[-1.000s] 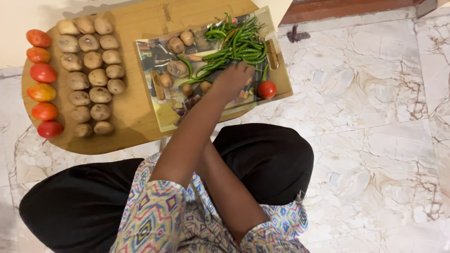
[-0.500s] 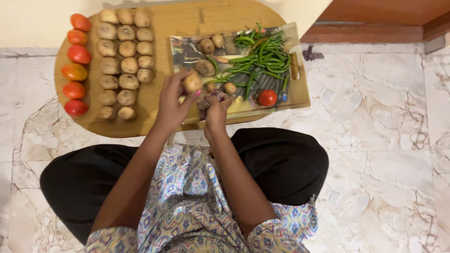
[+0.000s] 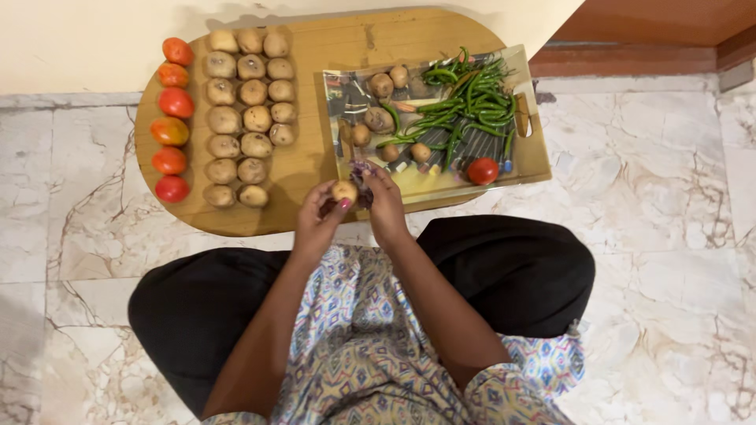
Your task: The person sits on the floor and uses a cloth to wipe and clean potatoes one by one. They pick up each potato, rub it with the cloth, and place it on a tray. The person also briefly moves a tomato on the tray.
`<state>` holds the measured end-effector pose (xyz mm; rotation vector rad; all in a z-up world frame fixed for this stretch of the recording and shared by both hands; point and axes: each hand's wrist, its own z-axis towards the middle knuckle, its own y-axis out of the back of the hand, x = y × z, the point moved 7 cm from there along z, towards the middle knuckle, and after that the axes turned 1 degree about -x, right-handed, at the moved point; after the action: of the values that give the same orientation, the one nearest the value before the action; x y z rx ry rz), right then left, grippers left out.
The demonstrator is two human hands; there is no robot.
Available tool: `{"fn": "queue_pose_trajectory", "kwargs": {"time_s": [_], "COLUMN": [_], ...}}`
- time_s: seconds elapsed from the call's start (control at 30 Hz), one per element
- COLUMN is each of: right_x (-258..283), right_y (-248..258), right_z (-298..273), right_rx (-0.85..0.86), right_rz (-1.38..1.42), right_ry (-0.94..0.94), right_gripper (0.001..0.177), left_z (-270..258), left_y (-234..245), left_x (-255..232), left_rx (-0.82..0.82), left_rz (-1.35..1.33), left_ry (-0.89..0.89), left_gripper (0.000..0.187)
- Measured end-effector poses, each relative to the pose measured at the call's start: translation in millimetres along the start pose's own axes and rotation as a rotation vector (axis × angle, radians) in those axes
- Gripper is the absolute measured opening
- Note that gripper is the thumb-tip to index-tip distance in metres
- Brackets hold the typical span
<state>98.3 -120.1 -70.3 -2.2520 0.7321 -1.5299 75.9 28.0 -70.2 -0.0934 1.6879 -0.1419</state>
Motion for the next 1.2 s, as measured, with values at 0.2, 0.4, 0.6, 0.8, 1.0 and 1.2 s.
{"fn": "queue_pose_trajectory", "kwargs": {"time_s": [0.2, 0.4, 0.6, 0.8, 1.0, 1.2], "right_x": [30.8, 26.0, 38.9, 80.6, 170.8, 202.1], "right_y": [-32.3, -54.8, -73.2, -71.2, 17.1, 153.1], "right_z": [-27.6, -47.1, -66.1, -72.3, -7.1, 27.6], "right_rx": [0.138, 0.309, 0.477, 0.536, 0.385, -0.138], "right_rz": [-0.603, -0.758, -0.694, -1.164, -1.633, -1.930], "right_ry": [0.570, 0.513, 0.386, 0.634, 0.786, 0.326], "right_gripper": [0.026, 0.061, 0.075, 0.068, 0.041, 0.041], "left_z": [10.2, 11.8, 12.6, 12.4, -1.3, -3.6], "left_y": [-2.5, 1.0, -2.3, -17.8, -26.3, -33.8], "left_x": [9.5, 11.5, 9.3, 16.8, -3.0, 7.4], "left_rx": [-0.004, 0.010, 0.071, 0.109, 0.281, 0.253], "left_rz": [-0.038, -0.143, -0.349, -0.619, -0.848, -0.777], "left_ry": [0.022, 0.010, 0.019, 0.308, 0.334, 0.354], "left_gripper": [0.040, 0.047, 0.038, 0.038, 0.044, 0.035]}}
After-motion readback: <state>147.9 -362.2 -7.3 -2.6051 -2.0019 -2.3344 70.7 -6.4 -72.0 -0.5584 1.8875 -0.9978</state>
